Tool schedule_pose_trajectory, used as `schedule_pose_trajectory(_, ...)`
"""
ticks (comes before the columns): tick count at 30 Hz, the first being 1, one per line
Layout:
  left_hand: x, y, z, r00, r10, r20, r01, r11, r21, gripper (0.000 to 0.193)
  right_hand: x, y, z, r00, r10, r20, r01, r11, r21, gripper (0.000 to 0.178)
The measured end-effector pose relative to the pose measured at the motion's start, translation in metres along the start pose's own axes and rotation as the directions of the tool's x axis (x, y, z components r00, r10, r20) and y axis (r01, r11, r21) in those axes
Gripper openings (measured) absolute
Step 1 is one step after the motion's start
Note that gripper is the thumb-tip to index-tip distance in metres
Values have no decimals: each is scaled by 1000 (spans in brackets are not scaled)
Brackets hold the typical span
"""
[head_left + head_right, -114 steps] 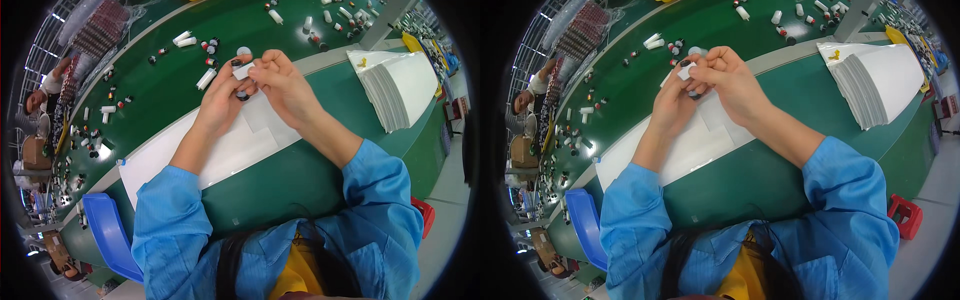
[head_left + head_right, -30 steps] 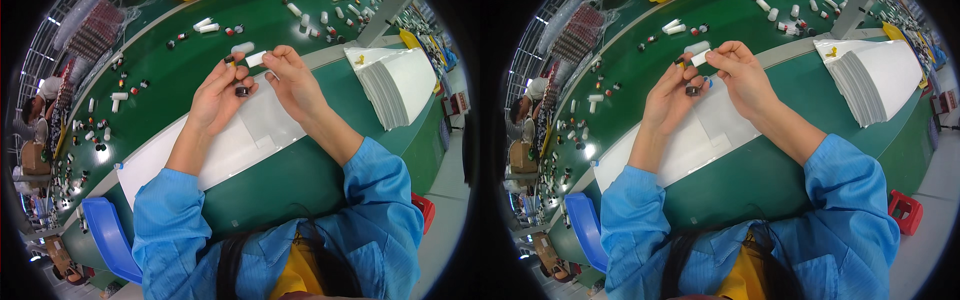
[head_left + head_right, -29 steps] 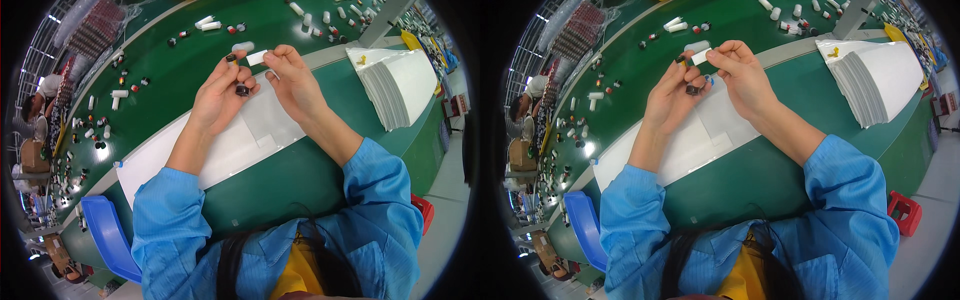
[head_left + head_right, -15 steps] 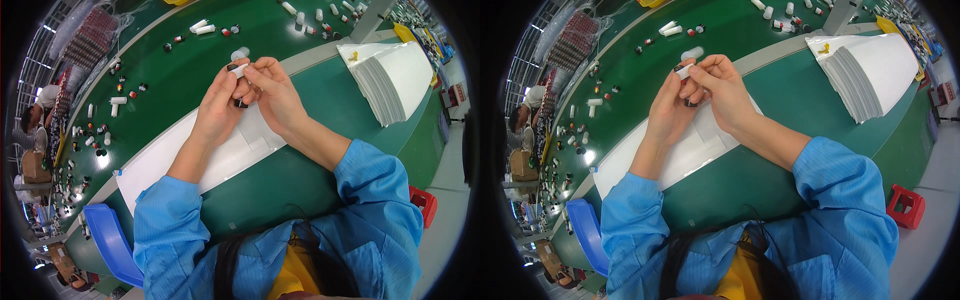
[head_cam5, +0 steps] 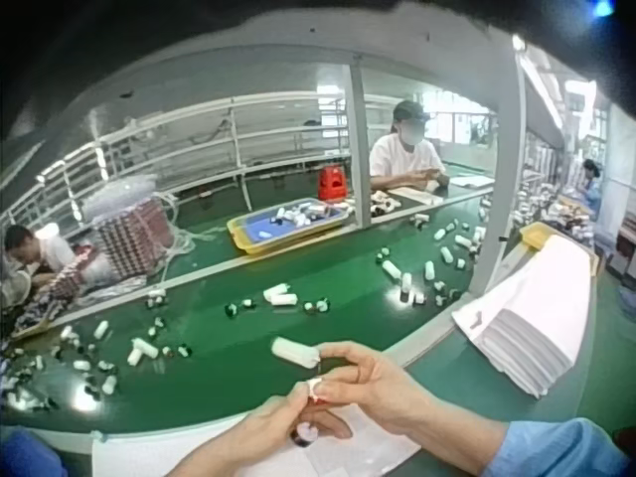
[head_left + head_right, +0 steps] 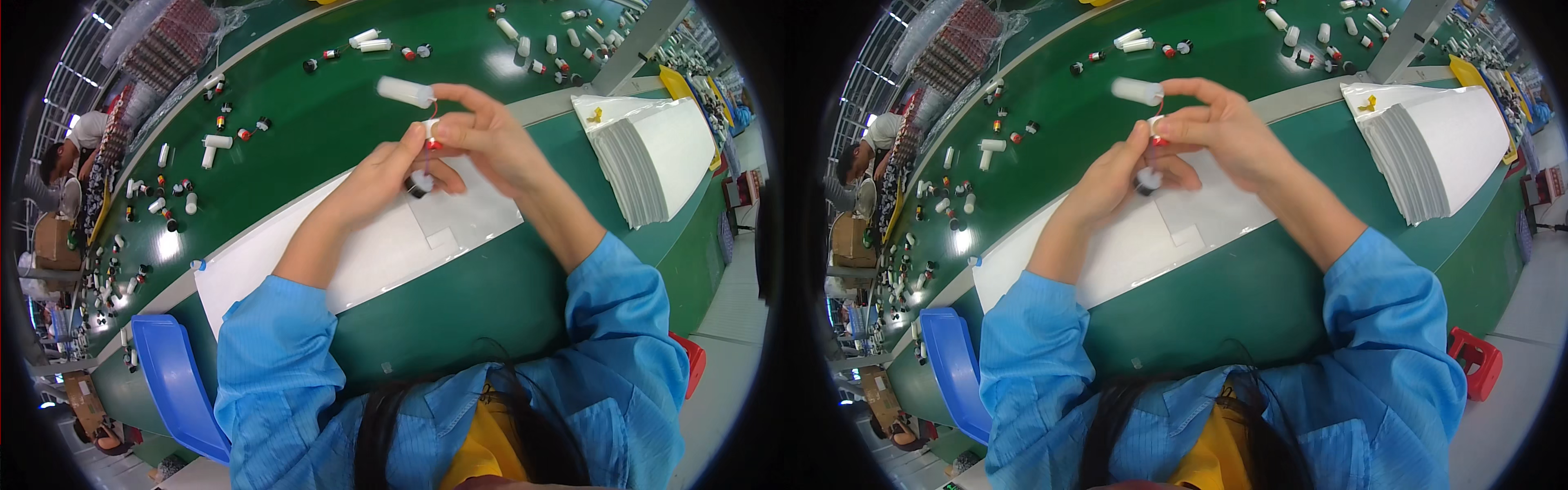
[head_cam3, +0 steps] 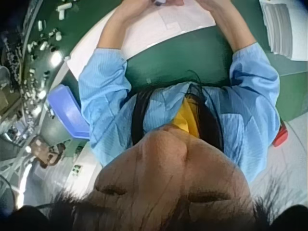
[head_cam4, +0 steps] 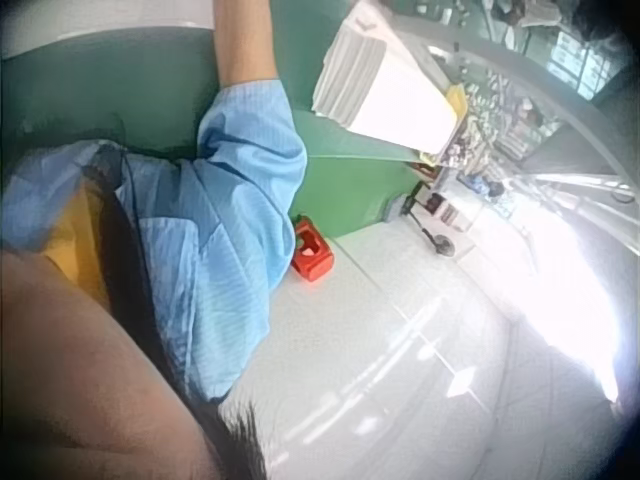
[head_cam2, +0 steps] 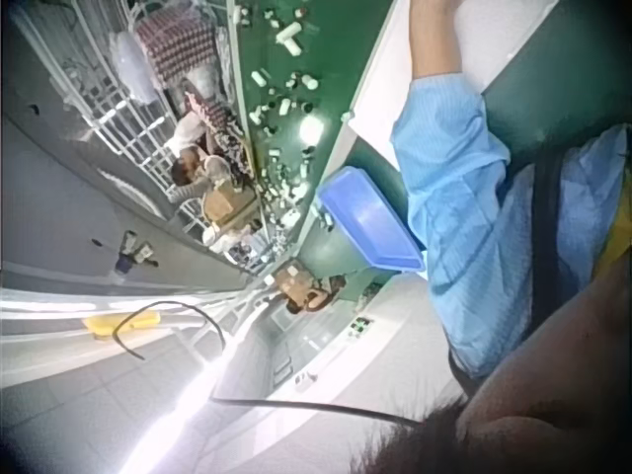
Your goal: The person assembles small electronic or plastic components by hand on a factory assembly line.
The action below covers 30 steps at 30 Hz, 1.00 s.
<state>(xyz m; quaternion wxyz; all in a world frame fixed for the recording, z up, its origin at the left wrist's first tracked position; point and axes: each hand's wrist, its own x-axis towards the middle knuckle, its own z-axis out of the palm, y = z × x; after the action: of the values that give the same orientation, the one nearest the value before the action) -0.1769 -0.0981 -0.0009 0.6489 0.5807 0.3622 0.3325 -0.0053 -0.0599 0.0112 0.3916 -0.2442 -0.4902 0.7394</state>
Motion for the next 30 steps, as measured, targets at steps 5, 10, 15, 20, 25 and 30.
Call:
schedule_pose_trajectory(5,40,3,-65,833,461,-306,124,383,916,23,34,-34,-57,971,-164,-172,-36,612,-790,51)
schedule_pose_trajectory(10,101,-24,-165,768,568,-295,399,-65,914,45,39,-11,-70,840,-540,60,94,34,-995,52)
schedule_pose_trajectory(15,118,-39,-197,805,490,-334,457,-154,876,37,-14,25,-5,924,-77,373,365,460,-810,22)
schedule_pose_trajectory(20,102,-2,-185,760,155,-631,639,-3,769,17,-54,48,36,770,-45,637,633,-76,-771,22)
schedule_pose_trajectory(25,36,6,-143,813,120,-570,566,72,822,24,-54,46,61,819,-21,573,570,-75,-818,16)
schedule_pose_trajectory(30,-21,-17,-120,818,298,-492,493,76,867,26,-70,44,79,792,12,611,610,-62,-790,21)
